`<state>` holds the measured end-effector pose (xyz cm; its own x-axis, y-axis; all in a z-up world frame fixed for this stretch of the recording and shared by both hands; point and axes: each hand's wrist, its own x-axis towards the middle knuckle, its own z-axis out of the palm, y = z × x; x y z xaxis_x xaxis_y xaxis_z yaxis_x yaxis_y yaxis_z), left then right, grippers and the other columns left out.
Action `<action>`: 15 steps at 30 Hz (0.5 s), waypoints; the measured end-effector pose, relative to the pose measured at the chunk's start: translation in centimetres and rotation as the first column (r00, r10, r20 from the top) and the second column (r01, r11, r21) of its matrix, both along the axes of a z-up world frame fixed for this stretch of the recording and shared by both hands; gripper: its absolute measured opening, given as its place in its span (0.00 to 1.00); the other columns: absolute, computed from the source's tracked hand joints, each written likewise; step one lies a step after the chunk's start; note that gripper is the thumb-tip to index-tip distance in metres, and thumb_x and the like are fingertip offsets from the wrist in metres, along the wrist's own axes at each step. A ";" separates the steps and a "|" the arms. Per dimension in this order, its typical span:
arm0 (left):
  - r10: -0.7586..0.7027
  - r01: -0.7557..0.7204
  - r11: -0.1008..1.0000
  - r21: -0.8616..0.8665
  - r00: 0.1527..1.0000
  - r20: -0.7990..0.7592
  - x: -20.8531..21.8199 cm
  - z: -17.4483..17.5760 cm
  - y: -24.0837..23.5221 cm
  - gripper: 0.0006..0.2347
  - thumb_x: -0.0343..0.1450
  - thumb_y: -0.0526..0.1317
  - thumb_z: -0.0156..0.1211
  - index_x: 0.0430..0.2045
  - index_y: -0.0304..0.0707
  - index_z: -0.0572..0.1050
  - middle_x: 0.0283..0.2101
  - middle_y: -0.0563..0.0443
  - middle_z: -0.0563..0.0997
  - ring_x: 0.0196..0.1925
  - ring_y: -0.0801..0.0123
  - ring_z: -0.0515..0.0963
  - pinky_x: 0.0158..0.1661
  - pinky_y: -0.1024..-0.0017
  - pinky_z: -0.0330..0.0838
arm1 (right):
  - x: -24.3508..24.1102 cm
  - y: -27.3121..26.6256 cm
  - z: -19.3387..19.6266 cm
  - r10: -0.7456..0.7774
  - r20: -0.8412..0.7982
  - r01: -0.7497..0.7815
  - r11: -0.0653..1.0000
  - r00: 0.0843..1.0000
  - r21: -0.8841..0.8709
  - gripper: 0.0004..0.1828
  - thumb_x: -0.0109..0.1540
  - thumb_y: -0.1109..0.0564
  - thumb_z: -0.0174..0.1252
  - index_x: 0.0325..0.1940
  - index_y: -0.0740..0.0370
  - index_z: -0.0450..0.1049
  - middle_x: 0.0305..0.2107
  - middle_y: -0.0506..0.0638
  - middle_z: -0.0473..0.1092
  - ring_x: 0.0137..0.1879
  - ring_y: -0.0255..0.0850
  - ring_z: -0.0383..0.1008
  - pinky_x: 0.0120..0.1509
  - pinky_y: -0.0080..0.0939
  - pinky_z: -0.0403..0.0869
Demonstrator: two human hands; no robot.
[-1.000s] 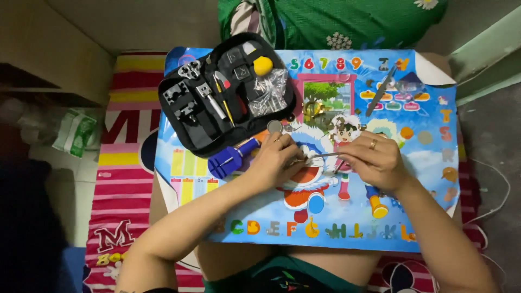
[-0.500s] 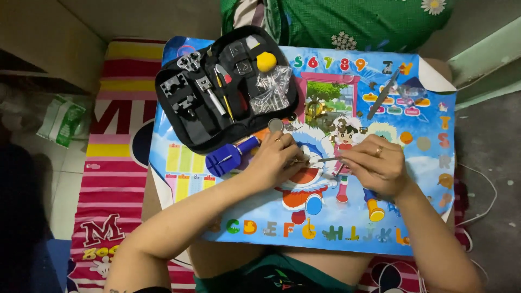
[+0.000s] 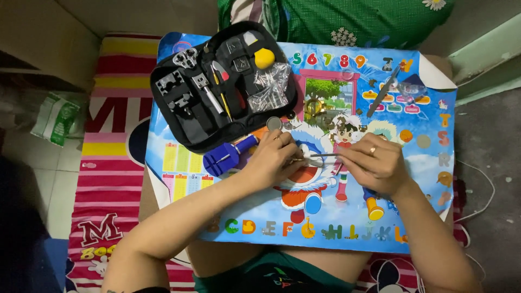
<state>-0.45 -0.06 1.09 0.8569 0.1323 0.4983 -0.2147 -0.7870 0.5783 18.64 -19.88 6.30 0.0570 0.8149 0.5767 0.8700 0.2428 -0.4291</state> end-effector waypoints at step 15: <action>-0.009 0.009 1.000 -0.030 1.000 0.001 0.2 0.7 0.1 0.07 0.64 0.37 0.72 0.27 0.39 0.79 0.30 0.51 0.72 0.36 0.60 0.71 0.39 0.63 0.63 | 0.6 -0.1 -1.2 -0.050 -0.143 0.055 0.998 0.988 0.025 0.09 0.56 0.69 0.65 0.38 0.63 0.85 0.22 0.55 0.77 0.26 0.43 0.71 0.30 0.38 0.72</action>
<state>-0.28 0.06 1.80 0.8578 0.1398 0.4946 -0.2218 -0.7674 0.6015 19.25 -19.93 5.06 0.1823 0.7920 0.5826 0.8126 0.2122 -0.5428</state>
